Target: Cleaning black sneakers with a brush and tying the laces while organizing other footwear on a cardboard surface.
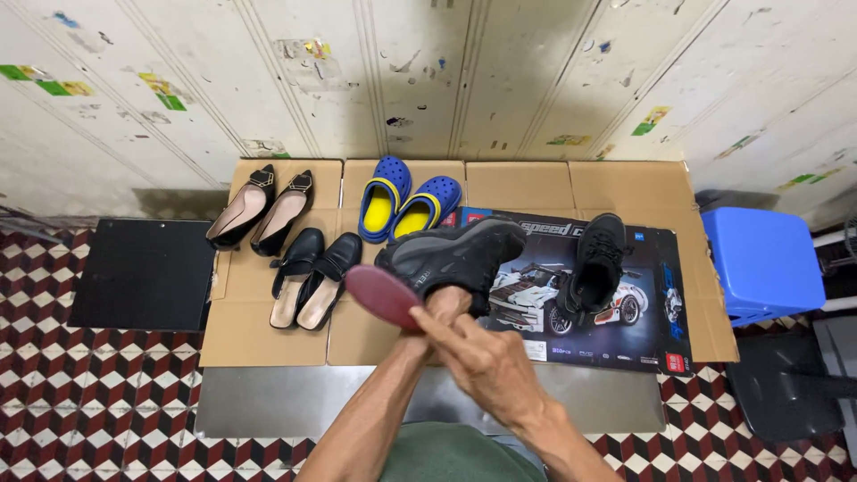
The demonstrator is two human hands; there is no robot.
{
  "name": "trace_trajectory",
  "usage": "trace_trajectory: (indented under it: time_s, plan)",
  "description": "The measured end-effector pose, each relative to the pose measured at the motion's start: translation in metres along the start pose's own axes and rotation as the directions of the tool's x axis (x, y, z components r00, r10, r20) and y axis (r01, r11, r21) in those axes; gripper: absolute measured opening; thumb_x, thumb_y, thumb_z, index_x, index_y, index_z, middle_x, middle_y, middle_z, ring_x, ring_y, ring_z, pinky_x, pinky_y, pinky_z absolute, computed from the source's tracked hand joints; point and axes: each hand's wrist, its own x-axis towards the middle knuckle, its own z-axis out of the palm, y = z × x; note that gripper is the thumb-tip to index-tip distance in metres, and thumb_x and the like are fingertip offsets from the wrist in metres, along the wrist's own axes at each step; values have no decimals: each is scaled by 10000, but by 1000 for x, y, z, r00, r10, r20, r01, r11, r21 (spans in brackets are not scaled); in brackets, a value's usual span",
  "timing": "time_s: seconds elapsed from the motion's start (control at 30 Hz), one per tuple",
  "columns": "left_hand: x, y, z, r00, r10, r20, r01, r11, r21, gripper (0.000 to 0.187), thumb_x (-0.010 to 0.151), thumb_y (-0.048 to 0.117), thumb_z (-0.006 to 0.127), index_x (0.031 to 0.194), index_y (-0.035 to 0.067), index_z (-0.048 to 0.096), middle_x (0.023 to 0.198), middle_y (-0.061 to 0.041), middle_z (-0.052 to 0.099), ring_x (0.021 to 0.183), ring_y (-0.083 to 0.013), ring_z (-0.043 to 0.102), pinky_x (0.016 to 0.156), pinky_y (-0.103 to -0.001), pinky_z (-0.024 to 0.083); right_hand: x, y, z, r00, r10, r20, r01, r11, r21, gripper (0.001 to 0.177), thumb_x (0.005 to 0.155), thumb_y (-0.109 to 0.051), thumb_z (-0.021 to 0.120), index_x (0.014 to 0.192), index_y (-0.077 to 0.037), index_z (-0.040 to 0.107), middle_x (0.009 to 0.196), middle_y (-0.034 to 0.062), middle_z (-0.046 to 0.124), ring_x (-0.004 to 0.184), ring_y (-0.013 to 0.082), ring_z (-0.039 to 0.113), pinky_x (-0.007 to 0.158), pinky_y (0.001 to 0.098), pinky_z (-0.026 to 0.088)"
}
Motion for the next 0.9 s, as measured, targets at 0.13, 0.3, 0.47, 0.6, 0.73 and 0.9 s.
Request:
trace_trajectory:
  time_s: [0.13, 0.3, 0.47, 0.6, 0.73, 0.9]
  plan:
    - [-5, 7, -2, 999, 33, -4, -33, 998, 61, 332, 957, 102, 582, 1263, 31, 691, 1171, -76, 734, 1046, -219, 675, 923, -335, 532, 0, 24, -6, 991, 131, -36, -132, 991, -26, 519, 905, -118, 705, 1405, -229, 621, 736, 96, 648, 527, 199, 631, 485, 360, 549]
    - [0, 5, 2, 997, 75, 8, -75, 987, 143, 341, 957, 113, 582, 1270, 35, 691, 1181, -74, 732, 1063, -222, 672, 936, -338, 526, -12, 71, -9, 934, 242, -264, -242, 970, 32, 451, 957, -126, 685, 1400, -195, 637, 871, 112, 721, 685, 212, 700, 654, 352, 565]
    - [5, 2, 2, 992, 121, 20, -122, 966, 227, 349, 957, 124, 581, 1277, 40, 691, 1191, -72, 731, 1080, -225, 668, 949, -340, 520, -10, 93, -12, 809, 458, -369, -454, 885, 104, 423, 993, -147, 680, 1413, -176, 641, 1017, 146, 753, 771, 180, 717, 705, 343, 563]
    - [20, -15, 7, 986, 161, 43, -166, 941, 294, 355, 957, 132, 580, 1283, 43, 691, 1199, -70, 730, 1093, -227, 665, 959, -342, 515, -28, 77, 19, 883, 429, -190, -372, 887, 273, 521, 949, -142, 650, 1463, -137, 568, 1059, 139, 783, 885, 142, 754, 761, 304, 599]
    - [-22, 45, -5, 995, 44, 87, -29, 987, -157, 330, 874, 68, 656, 1188, 0, 734, 1118, -108, 767, 1002, -230, 707, 878, -338, 565, -12, 19, -6, 904, 423, -64, -366, 842, 398, 473, 926, -139, 677, 1396, -156, 631, 1048, 132, 803, 766, 181, 763, 698, 331, 604]
    - [-27, 66, -5, 965, -132, 228, 257, 667, -700, 257, 914, 84, 695, 1158, 21, 750, 1050, -149, 726, 858, -265, 666, 724, -372, 532, -9, 73, 3, 880, 404, -249, -425, 904, -34, 443, 973, -173, 689, 1414, -183, 648, 883, 146, 749, 712, 264, 733, 680, 385, 565]
